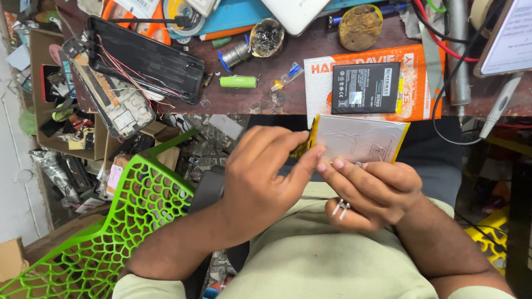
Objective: The person removes a protective film from a smartphone battery using tweezers, then applies flux and solders a connector to the battery terminals. The battery is placed on a workbench next to a Samsung battery box.
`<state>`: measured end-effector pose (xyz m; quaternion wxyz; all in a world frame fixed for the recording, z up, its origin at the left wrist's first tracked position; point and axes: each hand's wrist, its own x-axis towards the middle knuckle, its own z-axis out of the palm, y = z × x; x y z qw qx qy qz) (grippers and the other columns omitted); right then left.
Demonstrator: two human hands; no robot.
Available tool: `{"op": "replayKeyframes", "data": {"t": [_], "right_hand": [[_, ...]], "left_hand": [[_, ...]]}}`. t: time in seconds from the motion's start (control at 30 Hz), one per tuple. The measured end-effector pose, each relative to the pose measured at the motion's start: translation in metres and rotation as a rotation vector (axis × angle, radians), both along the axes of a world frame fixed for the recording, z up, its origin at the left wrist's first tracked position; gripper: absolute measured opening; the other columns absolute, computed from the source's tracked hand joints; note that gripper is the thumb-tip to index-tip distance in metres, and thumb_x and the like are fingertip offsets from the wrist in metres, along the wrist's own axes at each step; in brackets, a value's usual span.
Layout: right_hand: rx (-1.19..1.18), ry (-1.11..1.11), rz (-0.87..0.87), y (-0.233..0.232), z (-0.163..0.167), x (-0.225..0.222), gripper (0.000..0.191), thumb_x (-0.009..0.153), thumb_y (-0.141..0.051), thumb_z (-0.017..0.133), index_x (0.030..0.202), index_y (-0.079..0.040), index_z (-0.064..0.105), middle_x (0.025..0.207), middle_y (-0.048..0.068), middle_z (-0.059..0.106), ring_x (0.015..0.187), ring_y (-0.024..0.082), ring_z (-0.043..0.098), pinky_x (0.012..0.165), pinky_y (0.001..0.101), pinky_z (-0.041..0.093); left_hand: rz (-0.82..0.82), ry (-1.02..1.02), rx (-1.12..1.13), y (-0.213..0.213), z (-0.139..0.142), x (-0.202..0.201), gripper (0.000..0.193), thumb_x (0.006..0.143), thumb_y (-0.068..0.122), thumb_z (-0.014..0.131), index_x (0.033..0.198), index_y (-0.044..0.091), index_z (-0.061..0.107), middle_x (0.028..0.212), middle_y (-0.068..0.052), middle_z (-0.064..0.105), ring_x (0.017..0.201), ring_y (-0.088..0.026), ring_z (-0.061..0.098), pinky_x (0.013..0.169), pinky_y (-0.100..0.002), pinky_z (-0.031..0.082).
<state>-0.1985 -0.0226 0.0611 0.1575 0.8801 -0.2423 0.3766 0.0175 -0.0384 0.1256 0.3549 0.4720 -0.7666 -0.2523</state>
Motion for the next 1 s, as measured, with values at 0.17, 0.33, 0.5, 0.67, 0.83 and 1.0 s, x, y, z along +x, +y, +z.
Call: {"op": "replayKeyframes", "data": {"t": [0.17,0.33,0.5,0.67,0.83,1.0], "right_hand": [[0.014,0.042,-0.002,-0.002,0.000,0.008,0.023,0.100,-0.017,0.057,0.081,-0.020,0.043,0.108,0.005,0.081,0.098,0.013,0.071,0.075,0.0240,0.046],[0.163,-0.064,-0.038,-0.004,0.020,0.010,0.029,0.093,-0.020,0.072,0.085,-0.021,0.045,0.109,0.000,0.079,0.099,0.015,0.071,0.075,0.0313,0.047],[0.440,-0.482,-0.163,-0.011,0.026,0.010,0.060,0.083,-0.039,0.087,0.090,-0.010,0.035,0.111,0.014,0.069,0.105,0.034,0.066,0.089,0.0425,0.055],[0.950,-0.784,-0.035,-0.009,0.013,0.012,0.051,0.091,-0.009,0.086,0.095,-0.011,0.035,0.121,0.025,0.072,0.111,0.032,0.073,0.097,0.0362,0.059],[0.983,-0.833,0.065,-0.009,-0.003,0.007,0.050,0.087,-0.003,0.085,0.094,-0.011,0.036,0.108,0.021,0.067,0.097,0.020,0.071,0.086,0.0285,0.059],[1.179,-0.937,0.020,0.006,0.002,0.005,0.046,0.092,0.002,0.080,0.092,-0.010,0.036,0.107,0.018,0.070,0.086,0.009,0.065,0.070,0.0215,0.054]], "left_hand": [[0.071,-0.064,-0.073,0.003,-0.002,-0.002,0.012,0.093,0.001,0.079,0.100,0.003,0.069,0.095,-0.009,0.068,0.087,-0.028,0.067,0.076,-0.038,0.054],[0.087,-0.028,-0.046,0.000,-0.003,0.000,0.009,0.095,0.002,0.072,0.097,0.001,0.063,0.095,-0.012,0.064,0.090,-0.033,0.064,0.080,-0.044,0.052],[0.043,0.009,-0.028,-0.001,0.000,0.004,0.008,0.101,0.005,0.069,0.102,0.000,0.062,0.099,-0.013,0.063,0.091,-0.033,0.064,0.080,-0.043,0.052],[0.008,0.168,0.101,-0.001,0.002,0.004,0.010,0.099,0.007,0.071,0.097,0.002,0.062,0.094,-0.010,0.064,0.085,-0.029,0.065,0.075,-0.039,0.052],[-0.054,0.327,0.356,-0.005,0.003,0.006,0.011,0.096,0.008,0.073,0.094,0.002,0.063,0.089,-0.009,0.063,0.075,-0.024,0.066,0.068,-0.035,0.054],[-0.190,0.005,-0.063,-0.014,0.006,0.013,0.013,0.092,0.007,0.074,0.094,0.004,0.062,0.093,-0.009,0.060,0.089,-0.029,0.061,0.082,-0.041,0.050]]}}
